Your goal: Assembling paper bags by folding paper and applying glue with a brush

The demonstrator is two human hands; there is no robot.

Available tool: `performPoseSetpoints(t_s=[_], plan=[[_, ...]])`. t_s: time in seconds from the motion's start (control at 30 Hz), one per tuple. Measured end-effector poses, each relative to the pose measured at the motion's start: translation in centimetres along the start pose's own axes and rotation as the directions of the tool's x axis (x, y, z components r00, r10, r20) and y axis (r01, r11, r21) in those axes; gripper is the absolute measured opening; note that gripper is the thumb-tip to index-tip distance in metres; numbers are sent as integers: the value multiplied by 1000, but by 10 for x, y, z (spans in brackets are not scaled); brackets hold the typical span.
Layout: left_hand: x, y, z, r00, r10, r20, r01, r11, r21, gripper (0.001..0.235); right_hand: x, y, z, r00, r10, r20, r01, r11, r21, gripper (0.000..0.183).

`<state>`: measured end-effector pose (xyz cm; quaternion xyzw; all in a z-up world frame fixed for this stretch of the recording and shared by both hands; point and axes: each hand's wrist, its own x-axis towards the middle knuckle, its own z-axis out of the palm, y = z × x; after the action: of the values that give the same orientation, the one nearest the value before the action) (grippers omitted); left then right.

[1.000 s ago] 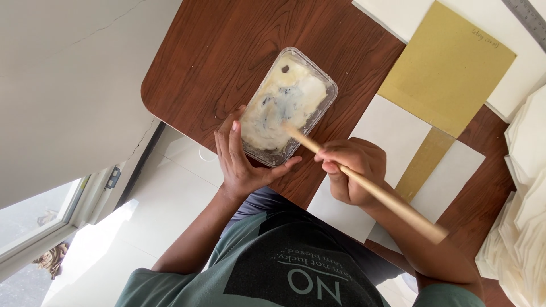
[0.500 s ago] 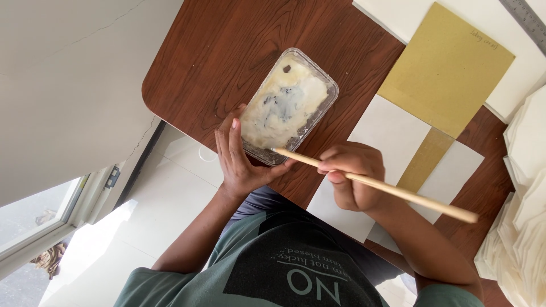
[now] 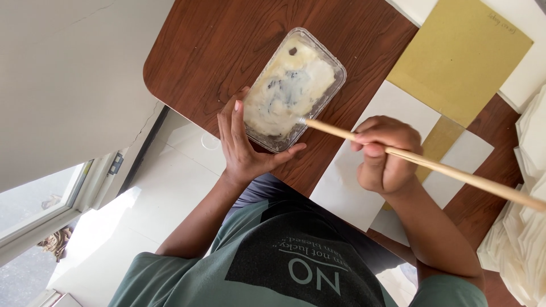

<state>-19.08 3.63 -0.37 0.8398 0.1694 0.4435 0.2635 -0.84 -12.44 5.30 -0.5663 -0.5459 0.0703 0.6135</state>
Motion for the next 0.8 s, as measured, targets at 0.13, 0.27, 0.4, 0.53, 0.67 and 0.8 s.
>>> performPoseSetpoints(t_s=[0.13,0.27,0.4,0.53,0.67,0.8], plan=[[-1,-1,-1,1000,12,-5,-12,1000,13,129,5,3,-1,993,-115,2,114,983,-147,28],[2,0,0,1000,9,-17,-8,1000,11,130,11,-5,7,1000,7,29,-5,997,-82,27],[0,-3,1,1000,11,-29,-11,1000,-11,132,7,-6,-1,996,72,-53,-71,997,21,28],[-1,-1,-6,998,-41,50,37,996,75,135,24,-26,-6,953,159,-259,-186,979,-83,33],[4,2,-10,979,-129,158,96,974,204,138,40,-46,-21,863,262,-432,-328,941,-85,34],[16,-4,-16,951,-187,246,176,982,67,134,43,-67,-46,847,274,-455,-335,940,-59,25]])
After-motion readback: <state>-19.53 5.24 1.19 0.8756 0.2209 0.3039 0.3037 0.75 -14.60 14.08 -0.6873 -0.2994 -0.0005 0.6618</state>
